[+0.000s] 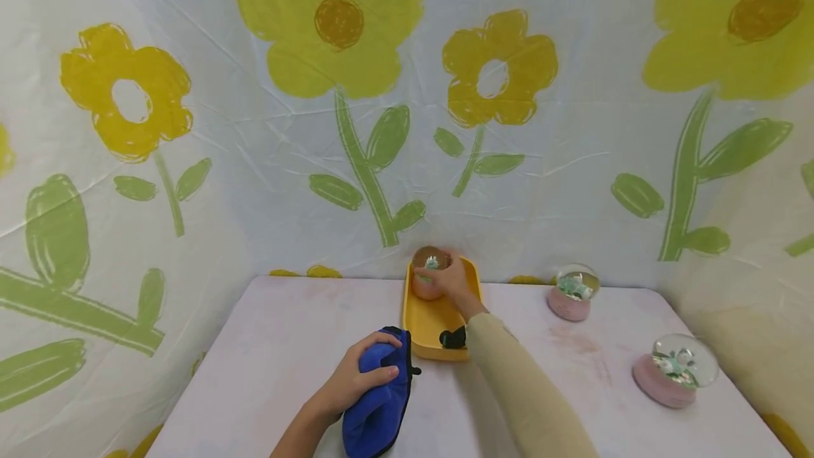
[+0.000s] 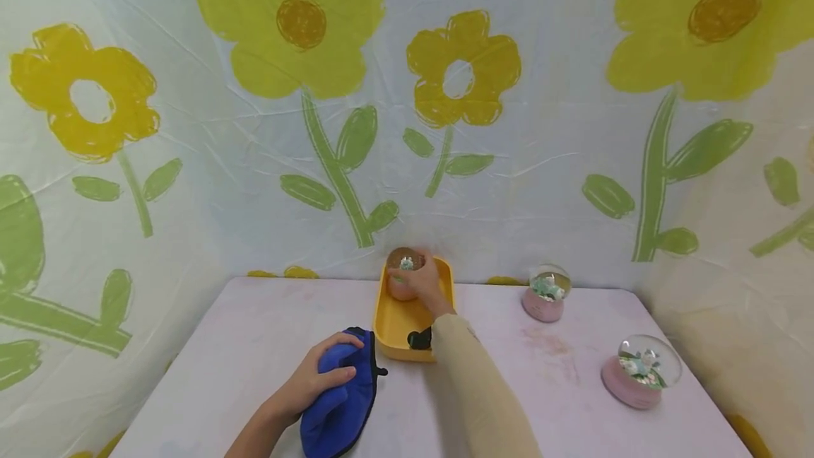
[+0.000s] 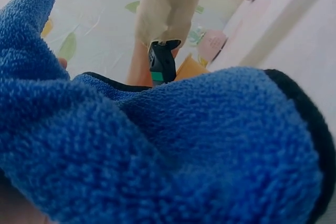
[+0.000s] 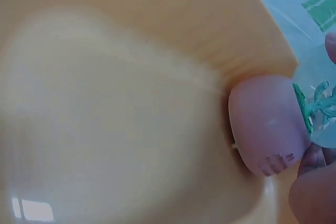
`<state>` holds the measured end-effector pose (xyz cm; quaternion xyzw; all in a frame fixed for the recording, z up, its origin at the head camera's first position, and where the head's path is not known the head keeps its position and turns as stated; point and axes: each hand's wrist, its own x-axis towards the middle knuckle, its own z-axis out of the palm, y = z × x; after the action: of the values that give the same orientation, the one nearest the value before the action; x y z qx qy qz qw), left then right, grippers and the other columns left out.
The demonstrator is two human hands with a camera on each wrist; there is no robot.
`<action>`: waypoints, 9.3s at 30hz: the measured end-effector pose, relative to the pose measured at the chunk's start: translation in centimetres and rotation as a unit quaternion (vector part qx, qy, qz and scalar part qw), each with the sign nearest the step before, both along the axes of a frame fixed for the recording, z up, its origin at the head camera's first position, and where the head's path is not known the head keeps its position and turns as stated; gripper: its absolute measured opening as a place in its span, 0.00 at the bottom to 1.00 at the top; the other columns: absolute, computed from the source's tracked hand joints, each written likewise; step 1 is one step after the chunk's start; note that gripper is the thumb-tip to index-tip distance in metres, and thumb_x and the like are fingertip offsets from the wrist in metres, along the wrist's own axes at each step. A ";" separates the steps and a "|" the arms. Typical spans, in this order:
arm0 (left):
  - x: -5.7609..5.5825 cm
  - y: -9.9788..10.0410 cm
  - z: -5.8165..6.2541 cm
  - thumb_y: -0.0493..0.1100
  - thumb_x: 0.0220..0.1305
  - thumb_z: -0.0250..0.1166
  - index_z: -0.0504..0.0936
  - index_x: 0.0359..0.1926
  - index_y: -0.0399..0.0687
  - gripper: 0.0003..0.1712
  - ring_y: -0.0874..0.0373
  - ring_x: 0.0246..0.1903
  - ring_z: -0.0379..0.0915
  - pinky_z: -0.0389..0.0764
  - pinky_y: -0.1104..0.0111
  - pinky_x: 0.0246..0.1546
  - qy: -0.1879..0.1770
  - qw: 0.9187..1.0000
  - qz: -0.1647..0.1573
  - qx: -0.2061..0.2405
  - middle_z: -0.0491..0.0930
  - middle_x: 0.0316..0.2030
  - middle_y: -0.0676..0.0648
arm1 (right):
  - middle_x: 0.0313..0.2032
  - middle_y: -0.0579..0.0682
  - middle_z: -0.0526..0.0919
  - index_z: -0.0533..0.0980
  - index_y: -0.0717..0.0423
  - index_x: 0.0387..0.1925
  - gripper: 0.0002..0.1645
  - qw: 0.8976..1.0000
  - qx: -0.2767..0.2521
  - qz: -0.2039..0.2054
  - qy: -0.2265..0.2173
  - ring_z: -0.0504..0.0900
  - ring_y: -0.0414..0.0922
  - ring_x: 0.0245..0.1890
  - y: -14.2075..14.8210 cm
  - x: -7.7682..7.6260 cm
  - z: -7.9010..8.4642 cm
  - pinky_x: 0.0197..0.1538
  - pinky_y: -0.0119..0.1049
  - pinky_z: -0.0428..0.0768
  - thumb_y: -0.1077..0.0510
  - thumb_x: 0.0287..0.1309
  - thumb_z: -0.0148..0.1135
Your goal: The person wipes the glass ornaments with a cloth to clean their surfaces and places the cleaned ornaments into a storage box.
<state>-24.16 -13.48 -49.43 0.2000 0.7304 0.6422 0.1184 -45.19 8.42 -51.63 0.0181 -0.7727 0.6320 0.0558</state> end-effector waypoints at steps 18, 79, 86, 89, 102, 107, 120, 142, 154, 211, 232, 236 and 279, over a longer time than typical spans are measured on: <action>0.1 -0.2 0.6 0.44 0.65 0.62 0.75 0.57 0.51 0.19 0.45 0.48 0.69 0.71 0.55 0.46 0.019 0.999 0.031 -0.003 0.70 0.55 0.40 | 0.65 0.65 0.64 0.63 0.64 0.65 0.45 0.980 0.155 0.121 -0.006 0.64 0.63 0.64 7.2 4.6 9.1 0.61 0.54 0.68 0.47 0.54 0.71; 0.3 0.8 -1.1 0.47 0.65 0.60 0.74 0.58 0.53 0.20 0.45 0.50 0.68 0.71 0.55 0.47 0.005 0.999 0.038 -0.018 0.69 0.57 0.41 | 0.60 0.79 0.60 0.53 0.78 0.65 0.64 0.945 0.216 -0.213 -0.120 0.62 0.68 0.59 36.1 19.3 -5.1 0.60 0.60 0.60 0.40 0.45 0.75; 0.0 0.9 -1.2 0.48 0.65 0.61 0.74 0.57 0.54 0.20 0.45 0.51 0.68 0.71 0.55 0.47 0.010 0.999 0.033 -0.019 0.69 0.58 0.42 | 0.61 0.78 0.61 0.57 0.78 0.64 0.65 0.937 0.183 -0.255 -0.154 0.61 0.67 0.61 35.1 19.0 -4.5 0.63 0.59 0.59 0.37 0.40 0.77; -0.3 1.1 -1.2 0.48 0.66 0.60 0.74 0.58 0.54 0.20 0.46 0.51 0.68 0.71 0.55 0.47 0.013 0.999 0.026 -0.020 0.69 0.58 0.42 | 0.61 0.76 0.64 0.59 0.77 0.63 0.64 0.939 0.173 -0.263 -0.140 0.63 0.64 0.59 34.4 19.1 -3.8 0.60 0.54 0.64 0.38 0.39 0.78; 0.3 2.1 -0.7 0.47 0.65 0.61 0.74 0.58 0.54 0.21 0.45 0.52 0.68 0.71 0.53 0.49 0.019 0.999 0.049 -0.001 0.69 0.58 0.42 | 0.54 0.47 0.74 0.65 0.59 0.64 0.48 0.978 0.114 -0.172 0.020 0.68 0.38 0.46 26.5 21.0 3.4 0.34 0.23 0.72 0.54 0.43 0.79; 0.4 2.3 0.3 0.46 0.64 0.62 0.74 0.57 0.56 0.21 0.44 0.52 0.67 0.71 0.50 0.50 0.040 0.997 0.071 0.004 0.69 0.59 0.44 | 0.50 0.35 0.75 0.67 0.53 0.64 0.47 0.980 0.123 -0.099 0.120 0.71 0.32 0.47 22.2 21.7 5.7 0.40 0.20 0.73 0.60 0.40 0.80; -0.5 3.8 2.1 0.48 0.64 0.61 0.73 0.59 0.53 0.23 0.44 0.53 0.68 0.71 0.50 0.52 0.064 0.994 0.077 0.038 0.69 0.58 0.43 | 0.46 0.48 0.78 0.74 0.52 0.56 0.45 0.976 0.150 0.023 0.155 0.76 0.45 0.44 13.3 21.8 7.5 0.45 0.32 0.77 0.52 0.32 0.84; 0.1 6.9 1.9 0.52 0.71 0.52 0.65 0.68 0.52 0.28 0.43 0.58 0.65 0.67 0.46 0.56 0.011 0.992 0.066 0.102 0.65 0.63 0.39 | 0.45 0.44 0.79 0.71 0.50 0.53 0.48 0.986 0.111 0.052 0.108 0.77 0.45 0.42 7.6 23.3 4.1 0.43 0.37 0.80 0.54 0.25 0.87; -0.8 6.1 1.9 0.60 0.73 0.42 0.59 0.69 0.49 0.32 0.45 0.53 0.68 0.74 0.52 0.50 -0.023 0.989 0.063 0.133 0.66 0.58 0.37 | 0.63 0.50 0.71 0.67 0.52 0.67 0.54 0.982 0.063 0.081 0.162 0.73 0.50 0.60 6.2 23.6 5.5 0.55 0.44 0.74 0.59 0.35 0.83; 0.6 2.4 1.6 0.48 0.52 0.72 0.75 0.54 0.51 0.27 0.45 0.45 0.74 0.78 0.57 0.42 0.063 0.998 -0.022 0.000 0.74 0.50 0.41 | 0.65 0.56 0.68 0.71 0.38 0.64 0.33 0.681 0.392 0.248 0.567 0.77 0.54 0.55 7.1 23.1 6.0 0.44 0.41 0.81 0.56 0.57 0.69; 2.0 3.5 -0.9 0.40 0.55 0.63 0.68 0.62 0.44 0.31 0.44 0.49 0.72 0.75 0.52 0.46 0.026 0.979 0.064 0.190 0.72 0.51 0.38 | 0.63 0.59 0.66 0.65 0.50 0.69 0.42 0.964 -0.040 0.259 0.047 0.79 0.53 0.48 5.6 24.1 2.8 0.43 0.41 0.82 0.57 0.53 0.73; 2.8 3.1 -1.0 0.42 0.61 0.57 0.66 0.62 0.43 0.28 0.45 0.50 0.72 0.76 0.52 0.48 -0.055 0.979 -0.009 0.195 0.72 0.52 0.38 | 0.64 0.57 0.65 0.70 0.49 0.64 0.37 0.875 0.173 0.296 0.341 0.76 0.52 0.55 6.8 24.5 2.6 0.46 0.37 0.80 0.55 0.53 0.73; 2.6 3.0 -1.0 0.42 0.58 0.63 0.60 0.65 0.45 0.35 0.45 0.50 0.73 0.76 0.51 0.48 -0.097 0.982 0.015 0.160 0.72 0.53 0.39 | 0.62 0.60 0.70 0.75 0.49 0.60 0.28 0.779 0.288 0.250 0.498 0.78 0.54 0.53 6.9 22.6 2.5 0.47 0.38 0.80 0.53 0.58 0.69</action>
<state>-21.56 -10.43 -50.47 0.1424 0.6066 0.7685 0.1453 -22.55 15.36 -49.11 0.5382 -0.7515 0.2742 0.2653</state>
